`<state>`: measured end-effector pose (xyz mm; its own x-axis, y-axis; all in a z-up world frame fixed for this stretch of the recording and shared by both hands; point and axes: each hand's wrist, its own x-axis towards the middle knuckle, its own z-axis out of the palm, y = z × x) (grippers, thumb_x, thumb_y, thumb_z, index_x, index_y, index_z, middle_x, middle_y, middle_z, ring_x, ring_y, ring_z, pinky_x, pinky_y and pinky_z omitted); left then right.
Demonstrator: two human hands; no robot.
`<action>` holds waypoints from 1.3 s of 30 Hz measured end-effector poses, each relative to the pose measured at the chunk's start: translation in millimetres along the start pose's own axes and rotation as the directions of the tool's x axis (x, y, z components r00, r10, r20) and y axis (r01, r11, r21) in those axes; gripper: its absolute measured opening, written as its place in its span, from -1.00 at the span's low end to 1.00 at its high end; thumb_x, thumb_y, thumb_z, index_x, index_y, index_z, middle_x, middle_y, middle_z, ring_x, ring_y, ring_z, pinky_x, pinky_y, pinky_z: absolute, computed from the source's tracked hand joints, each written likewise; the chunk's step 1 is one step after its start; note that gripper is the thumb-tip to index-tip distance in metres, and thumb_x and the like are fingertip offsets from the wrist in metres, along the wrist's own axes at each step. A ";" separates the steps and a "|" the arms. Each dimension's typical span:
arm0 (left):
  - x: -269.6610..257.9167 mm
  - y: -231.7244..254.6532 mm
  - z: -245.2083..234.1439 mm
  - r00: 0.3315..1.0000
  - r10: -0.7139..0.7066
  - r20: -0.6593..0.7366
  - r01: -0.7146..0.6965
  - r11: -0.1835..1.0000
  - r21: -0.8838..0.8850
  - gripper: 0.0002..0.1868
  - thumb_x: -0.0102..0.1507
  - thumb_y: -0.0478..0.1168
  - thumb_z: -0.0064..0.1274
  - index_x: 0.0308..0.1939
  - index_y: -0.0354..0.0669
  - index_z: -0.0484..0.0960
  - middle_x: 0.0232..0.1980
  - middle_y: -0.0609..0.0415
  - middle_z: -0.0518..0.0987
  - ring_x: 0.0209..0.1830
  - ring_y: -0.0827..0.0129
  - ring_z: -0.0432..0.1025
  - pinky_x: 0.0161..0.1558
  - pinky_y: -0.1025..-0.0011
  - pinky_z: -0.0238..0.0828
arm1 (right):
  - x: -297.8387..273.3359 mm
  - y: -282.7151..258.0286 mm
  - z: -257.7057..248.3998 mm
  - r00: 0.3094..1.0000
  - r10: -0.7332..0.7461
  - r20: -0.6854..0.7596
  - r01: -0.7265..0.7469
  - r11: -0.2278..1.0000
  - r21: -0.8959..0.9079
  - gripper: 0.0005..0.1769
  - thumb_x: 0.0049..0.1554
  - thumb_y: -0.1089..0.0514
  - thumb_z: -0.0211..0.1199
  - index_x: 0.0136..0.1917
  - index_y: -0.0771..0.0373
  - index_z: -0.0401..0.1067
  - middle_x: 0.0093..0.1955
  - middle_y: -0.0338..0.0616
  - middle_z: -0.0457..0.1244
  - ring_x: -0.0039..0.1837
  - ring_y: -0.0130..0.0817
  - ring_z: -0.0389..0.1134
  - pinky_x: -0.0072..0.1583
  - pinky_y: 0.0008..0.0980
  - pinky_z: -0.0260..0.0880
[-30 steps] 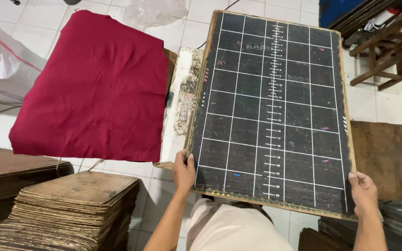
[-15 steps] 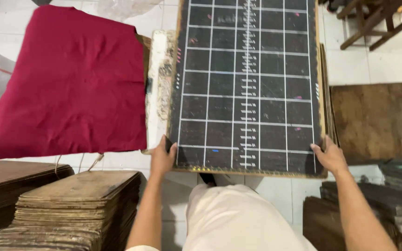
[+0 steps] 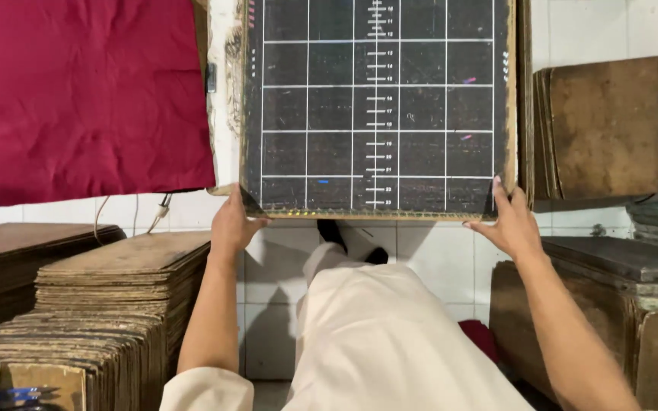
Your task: The person repeatedly picks up a red sleeveless shirt, places it on a gridded board, smooths it flat, and then removes it to repeat the cycle. The shirt is handled one at a time and returned to a pile after each placement.
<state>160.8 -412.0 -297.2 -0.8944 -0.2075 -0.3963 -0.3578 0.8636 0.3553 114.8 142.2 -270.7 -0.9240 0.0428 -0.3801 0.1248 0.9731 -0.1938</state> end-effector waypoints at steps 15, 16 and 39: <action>5.3 -11.1 -32.6 0.991 0.069 0.112 -0.017 0.910 -0.413 0.00 0.13 0.33 0.16 0.48 -0.12 0.23 0.38 -0.20 0.49 0.38 -0.18 0.36 0.20 -0.01 0.32 | 26.7 -40.0 -50.7 0.873 0.471 0.128 -0.472 0.745 0.472 -0.09 0.22 -0.35 0.11 0.65 0.18 0.10 0.52 0.20 0.12 0.45 0.17 0.15 0.38 0.17 0.10; 22.5 -25.7 1.1 0.992 0.057 0.114 -0.004 0.908 -0.419 0.00 0.13 0.33 0.16 0.48 -0.12 0.23 0.38 -0.20 0.49 0.38 -0.18 0.36 0.20 -0.01 0.32 | 45.6 -19.4 -29.9 0.875 0.465 0.133 -0.470 0.752 0.462 -0.09 0.22 -0.35 0.11 0.65 0.18 0.10 0.52 0.20 0.12 0.45 0.17 0.15 0.38 0.17 0.10; 37.7 -27.7 47.1 0.988 0.104 -0.111 -0.147 0.846 -0.513 -0.19 0.37 0.10 0.01 0.46 -0.50 0.22 0.40 -0.35 0.42 0.05 -0.36 0.49 0.01 -0.10 0.40 | 106.0 30.9 19.1 0.542 0.839 -0.043 -0.818 0.539 0.200 0.22 0.26 -0.74 0.31 0.34 0.60 0.45 0.22 0.32 0.30 -0.10 0.40 0.37 -0.10 0.38 0.28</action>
<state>149.6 -422.1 -361.8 -0.9510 -0.1659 -0.2611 -0.3093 0.5248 0.7931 27.6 172.5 -334.3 -0.4121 0.8494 -0.3296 0.8954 0.4445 0.0260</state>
